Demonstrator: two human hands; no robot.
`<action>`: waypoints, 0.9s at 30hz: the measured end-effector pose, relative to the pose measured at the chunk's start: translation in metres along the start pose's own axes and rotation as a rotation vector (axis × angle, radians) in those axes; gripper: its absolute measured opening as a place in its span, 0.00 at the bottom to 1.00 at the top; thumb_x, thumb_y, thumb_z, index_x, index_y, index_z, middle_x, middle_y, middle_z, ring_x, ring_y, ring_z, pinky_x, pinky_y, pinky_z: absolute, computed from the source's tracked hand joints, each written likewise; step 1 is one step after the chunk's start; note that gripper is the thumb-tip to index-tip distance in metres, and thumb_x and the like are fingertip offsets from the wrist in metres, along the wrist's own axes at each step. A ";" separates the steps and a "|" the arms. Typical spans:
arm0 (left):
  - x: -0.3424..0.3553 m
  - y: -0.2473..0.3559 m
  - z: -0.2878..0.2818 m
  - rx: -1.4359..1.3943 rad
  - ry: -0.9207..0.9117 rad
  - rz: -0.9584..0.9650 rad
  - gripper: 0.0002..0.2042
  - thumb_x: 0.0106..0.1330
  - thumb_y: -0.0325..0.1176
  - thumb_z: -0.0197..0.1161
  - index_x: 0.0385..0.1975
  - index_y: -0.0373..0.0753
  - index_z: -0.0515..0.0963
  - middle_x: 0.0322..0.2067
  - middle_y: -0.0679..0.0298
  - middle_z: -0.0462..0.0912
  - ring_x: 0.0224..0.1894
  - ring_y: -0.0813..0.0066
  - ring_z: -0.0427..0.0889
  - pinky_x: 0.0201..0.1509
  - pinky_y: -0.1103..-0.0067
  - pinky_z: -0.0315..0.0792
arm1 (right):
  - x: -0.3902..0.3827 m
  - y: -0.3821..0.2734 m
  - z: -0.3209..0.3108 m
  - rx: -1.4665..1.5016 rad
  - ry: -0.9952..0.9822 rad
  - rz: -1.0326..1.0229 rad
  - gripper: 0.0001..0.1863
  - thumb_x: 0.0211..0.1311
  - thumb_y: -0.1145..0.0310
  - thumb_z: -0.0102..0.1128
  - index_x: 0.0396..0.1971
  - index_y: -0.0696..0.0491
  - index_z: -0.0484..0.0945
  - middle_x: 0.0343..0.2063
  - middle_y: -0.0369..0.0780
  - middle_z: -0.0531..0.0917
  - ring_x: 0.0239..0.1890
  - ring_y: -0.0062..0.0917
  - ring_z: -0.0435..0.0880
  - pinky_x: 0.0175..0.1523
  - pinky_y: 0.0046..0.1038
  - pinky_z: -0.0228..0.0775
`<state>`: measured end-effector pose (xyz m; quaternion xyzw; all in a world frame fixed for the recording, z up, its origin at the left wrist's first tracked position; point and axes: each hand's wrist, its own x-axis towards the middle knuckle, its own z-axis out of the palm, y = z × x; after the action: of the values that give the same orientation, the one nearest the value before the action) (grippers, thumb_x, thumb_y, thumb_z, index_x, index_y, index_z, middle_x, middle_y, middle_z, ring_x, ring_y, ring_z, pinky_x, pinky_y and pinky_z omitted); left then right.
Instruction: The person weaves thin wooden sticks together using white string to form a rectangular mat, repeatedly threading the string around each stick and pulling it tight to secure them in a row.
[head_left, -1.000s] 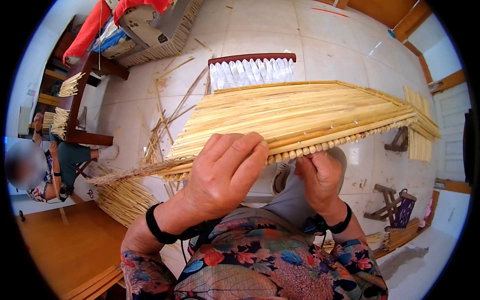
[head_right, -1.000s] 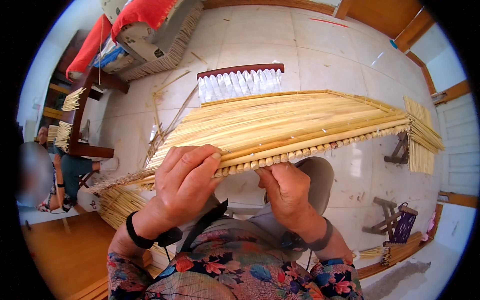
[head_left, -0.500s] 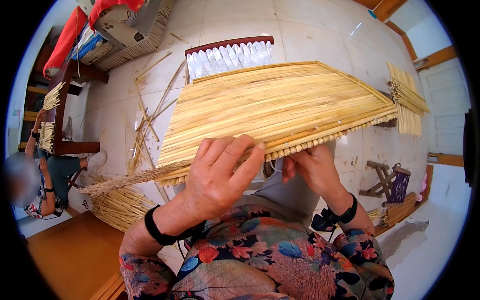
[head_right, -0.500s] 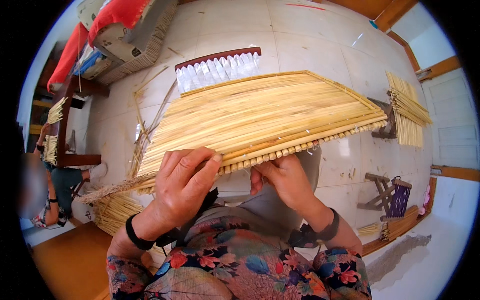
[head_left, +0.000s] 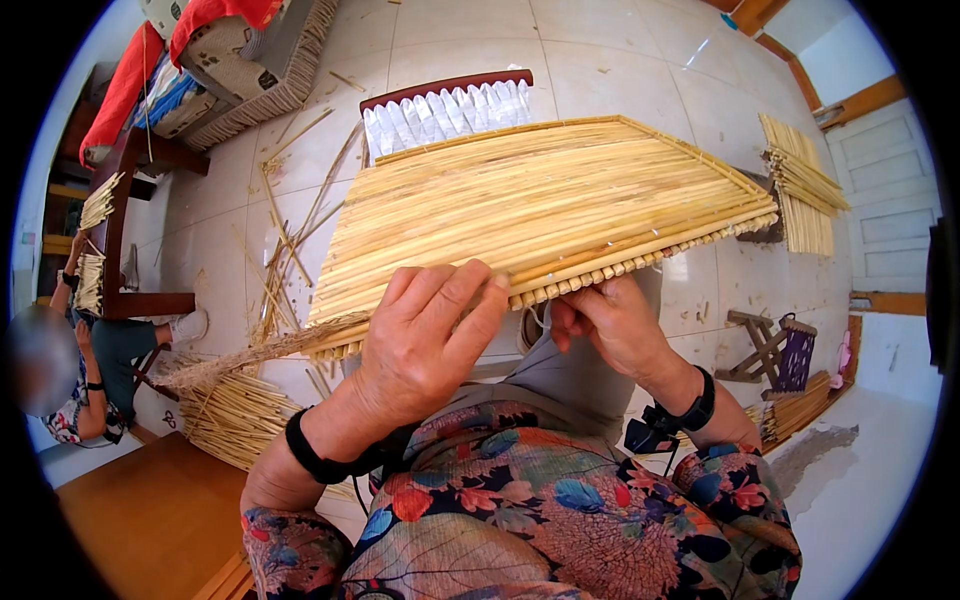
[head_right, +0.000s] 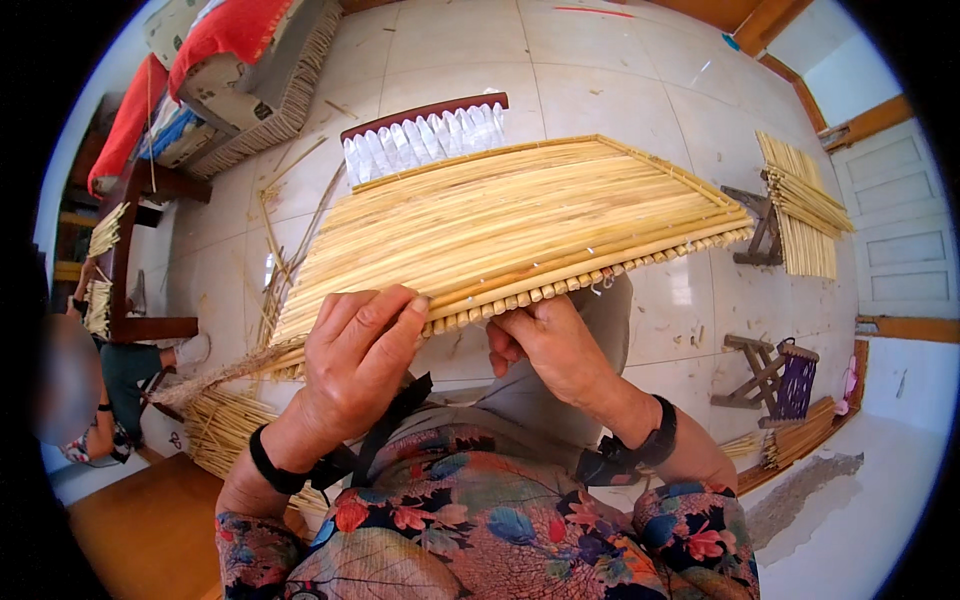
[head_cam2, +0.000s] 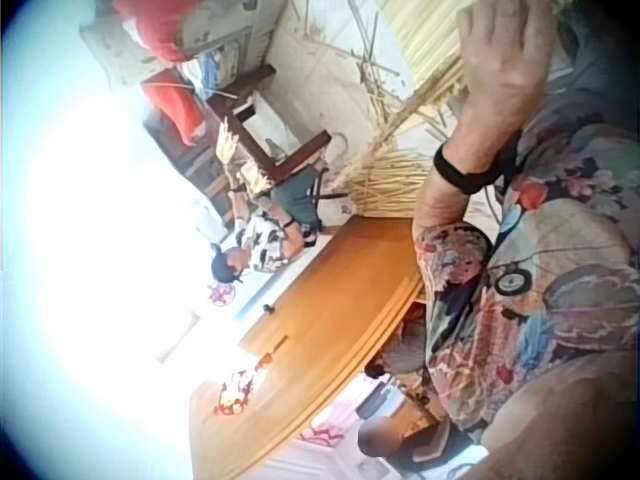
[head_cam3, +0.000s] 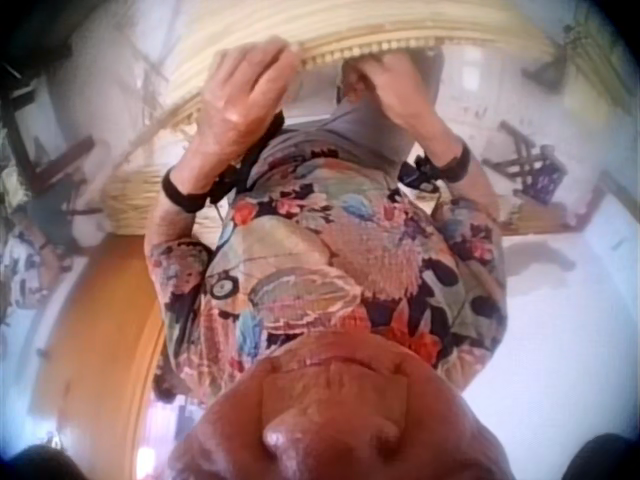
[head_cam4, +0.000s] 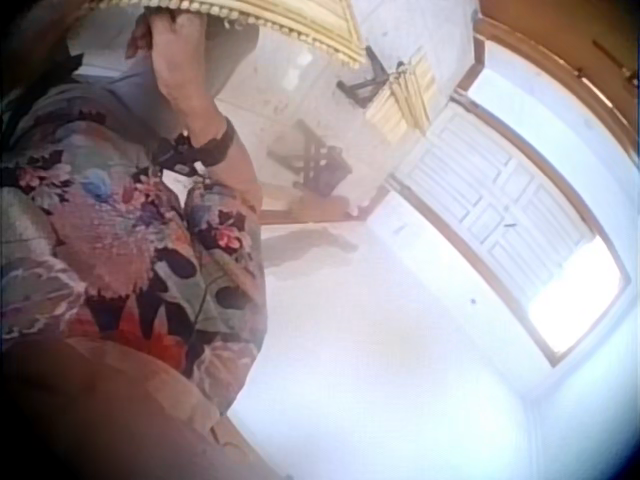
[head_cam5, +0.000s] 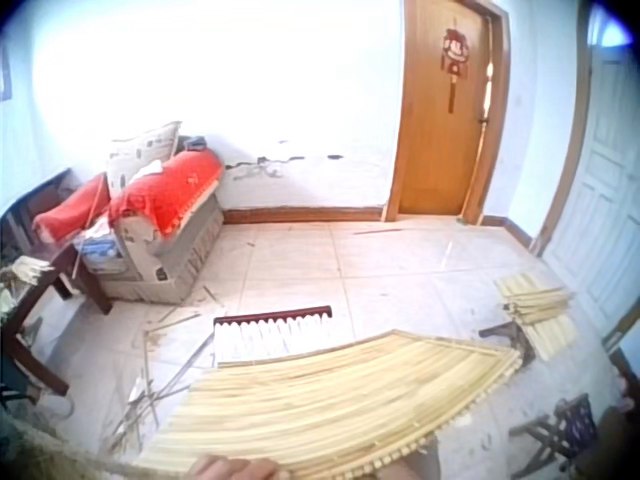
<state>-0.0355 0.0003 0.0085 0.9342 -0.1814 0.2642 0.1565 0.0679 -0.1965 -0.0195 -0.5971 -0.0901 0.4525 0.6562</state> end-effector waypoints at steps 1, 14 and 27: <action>0.000 0.000 0.000 -0.007 0.005 0.003 0.18 0.48 0.26 0.60 0.41 0.30 0.77 0.40 0.53 0.78 0.36 0.64 0.78 0.35 0.73 0.70 | -0.001 -0.003 0.002 0.020 0.017 0.016 0.08 0.67 0.72 0.47 0.33 0.58 0.74 0.19 0.37 0.74 0.19 0.25 0.76 0.25 0.24 0.71; -0.001 -0.005 -0.002 -0.003 0.051 -0.002 0.17 0.47 0.25 0.60 0.40 0.28 0.77 0.39 0.53 0.78 0.36 0.63 0.78 0.36 0.73 0.71 | 0.004 -0.005 0.010 0.266 0.013 0.010 0.07 0.65 0.75 0.47 0.35 0.59 0.75 0.21 0.38 0.75 0.21 0.22 0.72 0.29 0.30 0.73; -0.004 -0.009 0.006 0.018 0.118 -0.022 0.18 0.46 0.25 0.60 0.40 0.28 0.76 0.39 0.53 0.78 0.36 0.62 0.78 0.38 0.72 0.71 | 0.014 -0.006 0.030 0.410 0.048 -0.105 0.08 0.66 0.75 0.44 0.33 0.59 0.74 0.21 0.37 0.73 0.21 0.21 0.70 0.30 0.32 0.74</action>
<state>-0.0322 0.0075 -0.0005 0.9203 -0.1593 0.3189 0.1615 0.0592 -0.1650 -0.0126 -0.4565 -0.0114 0.4123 0.7884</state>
